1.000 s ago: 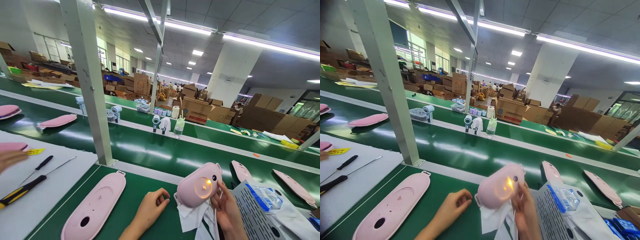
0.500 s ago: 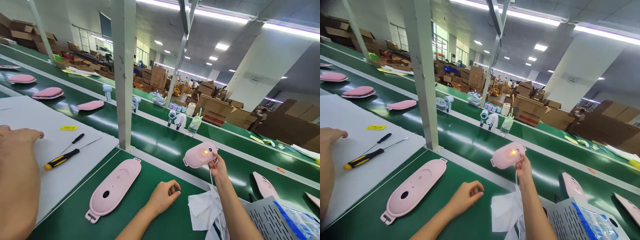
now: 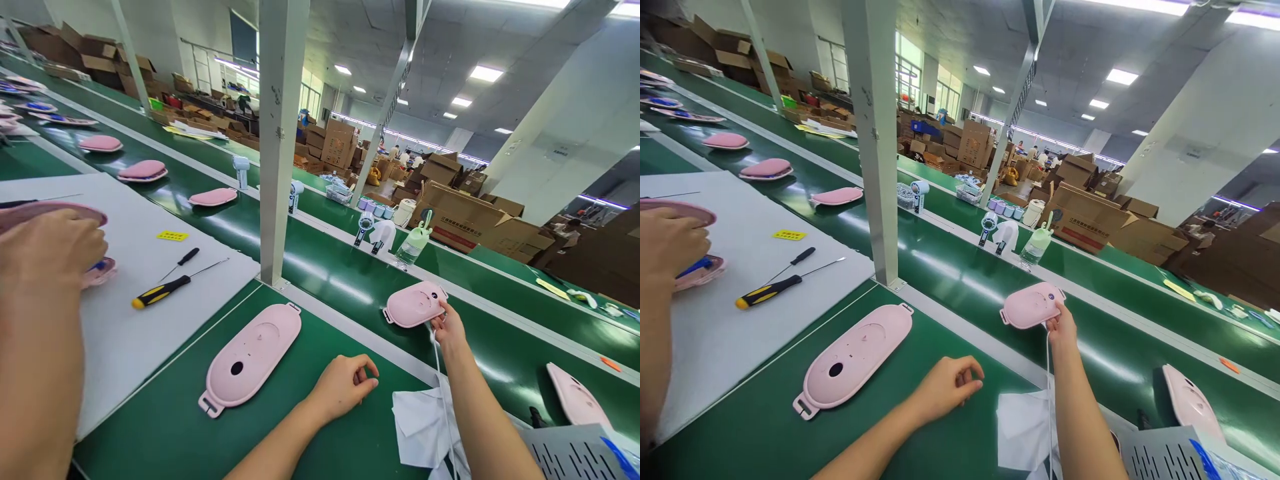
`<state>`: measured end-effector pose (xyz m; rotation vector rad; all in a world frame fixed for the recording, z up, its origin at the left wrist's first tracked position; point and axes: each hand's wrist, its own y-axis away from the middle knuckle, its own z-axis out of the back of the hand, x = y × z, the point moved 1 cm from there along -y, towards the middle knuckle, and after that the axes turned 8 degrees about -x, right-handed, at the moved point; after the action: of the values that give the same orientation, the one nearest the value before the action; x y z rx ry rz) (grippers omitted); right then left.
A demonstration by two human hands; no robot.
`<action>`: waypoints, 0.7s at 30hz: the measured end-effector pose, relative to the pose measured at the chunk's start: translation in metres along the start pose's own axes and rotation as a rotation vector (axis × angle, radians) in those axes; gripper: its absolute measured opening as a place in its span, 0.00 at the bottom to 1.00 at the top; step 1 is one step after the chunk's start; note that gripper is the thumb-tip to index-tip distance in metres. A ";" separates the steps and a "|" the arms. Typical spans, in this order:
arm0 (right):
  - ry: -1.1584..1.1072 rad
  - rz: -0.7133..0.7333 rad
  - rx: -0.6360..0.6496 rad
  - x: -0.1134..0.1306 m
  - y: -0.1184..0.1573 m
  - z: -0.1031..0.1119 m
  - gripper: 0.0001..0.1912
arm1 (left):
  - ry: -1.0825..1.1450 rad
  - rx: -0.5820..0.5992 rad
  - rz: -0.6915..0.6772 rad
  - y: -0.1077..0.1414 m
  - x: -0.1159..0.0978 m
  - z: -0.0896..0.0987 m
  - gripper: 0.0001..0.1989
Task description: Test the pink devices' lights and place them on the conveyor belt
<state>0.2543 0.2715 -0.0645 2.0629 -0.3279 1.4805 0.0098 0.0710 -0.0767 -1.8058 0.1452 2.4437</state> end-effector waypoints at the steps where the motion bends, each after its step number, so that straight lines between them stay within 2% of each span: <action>1: 0.007 0.011 -0.054 0.000 0.002 0.002 0.06 | 0.002 0.000 0.000 0.000 0.000 0.000 0.06; 5: 0.003 0.046 -0.295 0.004 0.014 0.023 0.05 | 0.004 -0.006 -0.013 0.001 0.000 0.000 0.06; 8: -0.041 0.027 -0.307 0.008 0.034 0.040 0.07 | -0.014 -0.022 -0.035 0.001 -0.002 -0.001 0.07; 11: -0.089 -0.022 -0.131 0.008 0.069 0.050 0.12 | -0.090 -0.113 -0.079 0.001 -0.011 0.005 0.06; 13: -0.100 -0.068 0.041 0.004 0.100 0.056 0.12 | -0.163 -0.254 -0.094 0.003 -0.019 0.018 0.06; 15: -0.091 -0.117 0.215 -0.003 0.133 0.063 0.08 | -0.239 -0.450 -0.068 0.010 -0.026 0.040 0.07; 18: -0.054 -0.166 0.384 -0.016 0.176 0.079 0.20 | -0.379 -0.728 0.027 0.033 -0.032 0.080 0.11; 21: 0.022 -0.199 0.541 -0.034 0.199 0.097 0.22 | -0.575 -0.852 0.180 0.067 -0.025 0.117 0.19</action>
<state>0.2172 0.0506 -0.0560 2.3974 0.3186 1.5860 -0.1031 0.0197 -0.0169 -1.1702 -0.9362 3.3342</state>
